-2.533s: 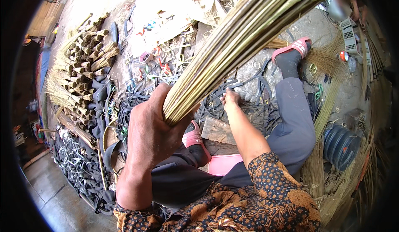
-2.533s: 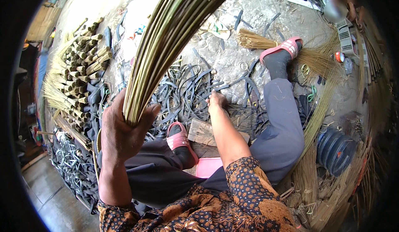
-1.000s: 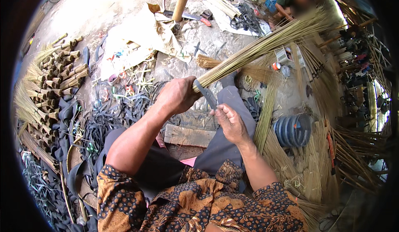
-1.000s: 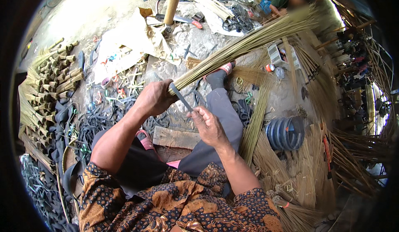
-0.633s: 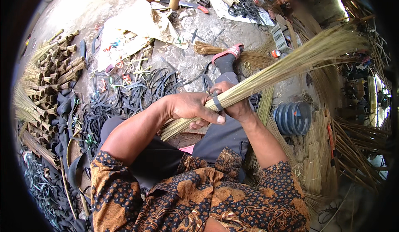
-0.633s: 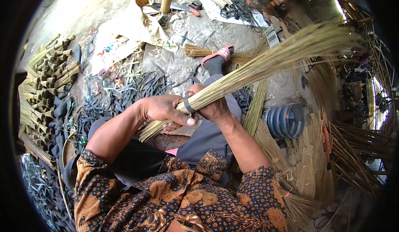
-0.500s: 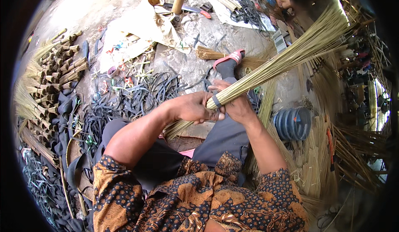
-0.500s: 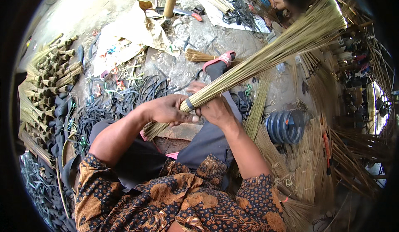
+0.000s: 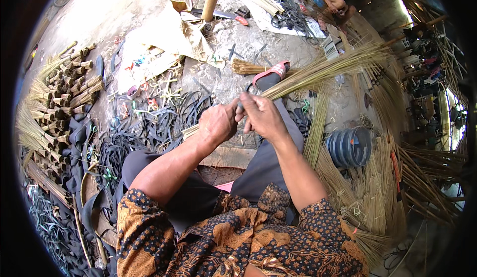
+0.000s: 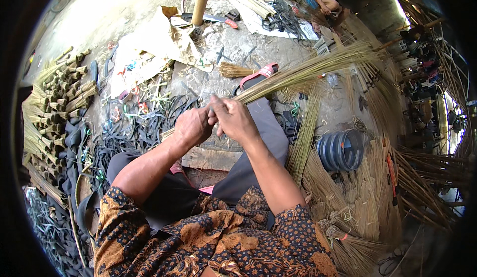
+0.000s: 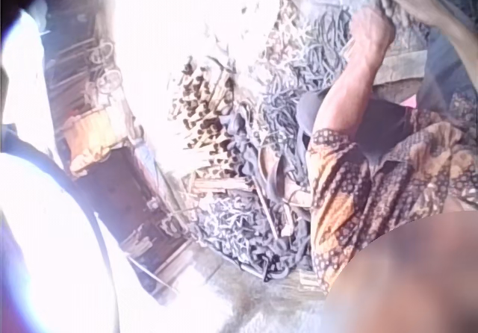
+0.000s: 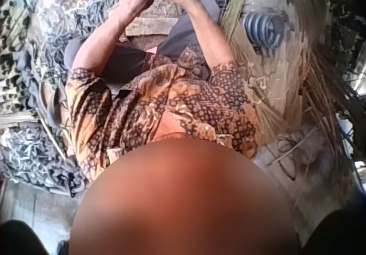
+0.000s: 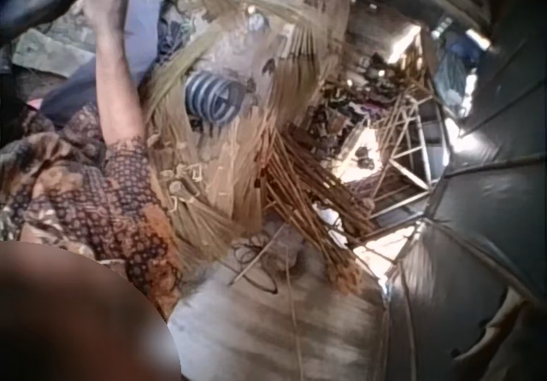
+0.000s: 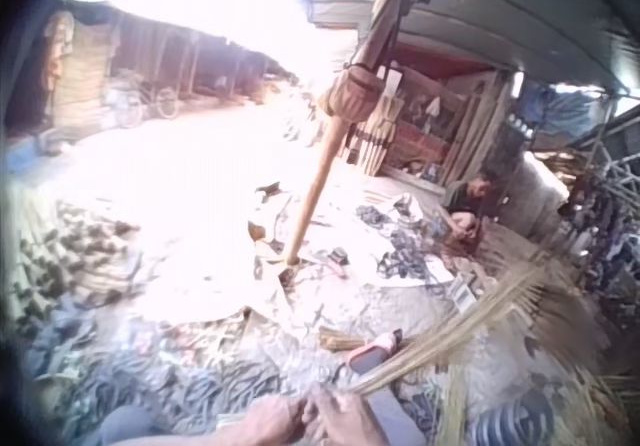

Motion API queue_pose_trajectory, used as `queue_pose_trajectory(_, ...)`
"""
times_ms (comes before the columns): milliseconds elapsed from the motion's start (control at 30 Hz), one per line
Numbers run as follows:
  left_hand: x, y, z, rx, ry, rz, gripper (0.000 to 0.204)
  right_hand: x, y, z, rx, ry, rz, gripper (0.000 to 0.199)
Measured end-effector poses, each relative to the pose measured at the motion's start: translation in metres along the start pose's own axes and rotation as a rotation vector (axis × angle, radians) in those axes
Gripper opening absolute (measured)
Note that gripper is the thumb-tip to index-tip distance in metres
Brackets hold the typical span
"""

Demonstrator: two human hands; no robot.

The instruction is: The person sits on the floor and repeatedly gathers bundles of dried broom sticks. They align the sticks, wrap a rubber band around the bundle, and place the finished broom aside. The process is repeated multiple times.

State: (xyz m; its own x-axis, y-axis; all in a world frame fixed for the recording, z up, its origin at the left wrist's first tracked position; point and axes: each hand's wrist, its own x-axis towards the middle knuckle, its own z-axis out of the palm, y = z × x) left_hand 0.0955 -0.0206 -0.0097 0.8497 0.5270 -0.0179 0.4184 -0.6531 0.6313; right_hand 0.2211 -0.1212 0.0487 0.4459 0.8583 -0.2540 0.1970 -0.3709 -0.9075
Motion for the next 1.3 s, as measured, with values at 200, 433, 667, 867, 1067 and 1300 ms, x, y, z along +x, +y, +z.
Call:
queue_pose_trajectory(200, 0.004, -0.009, 0.008, 0.029, 0.131, -0.062, 0.022, -0.025, 0.028, 0.013, 0.331, 0.026, 0.113, 0.029)
queue_pose_trajectory(433, 0.013, -0.009, -0.003, -0.078, -0.007, -0.033, 0.043, -0.050, 0.031, 0.015, -0.053, -0.062, -0.217, 0.018)
queue_pose_trajectory(667, 0.006, 0.010, -0.040, -0.950, -0.484, -0.084, 0.031, -0.055, 0.030, -0.019, 0.305, -0.029, -0.227, 0.022)
queue_pose_trajectory(867, 0.001, 0.018, -0.040, -0.801, -0.422, 0.086, 0.028, -0.044, 0.026, -0.016, 0.329, -0.014, -0.276, 0.027)
queue_pose_trajectory(1067, -0.004, 0.018, -0.034, -0.832, -0.662, -0.085, 0.032, -0.045, 0.030, -0.012, 0.430, -0.092, -0.138, 0.034)
queue_pose_trajectory(1300, -0.006, 0.017, -0.036, -0.581, -0.295, 0.176, 0.048, -0.041, 0.034, -0.011, 0.504, -0.057, -0.085, 0.033)
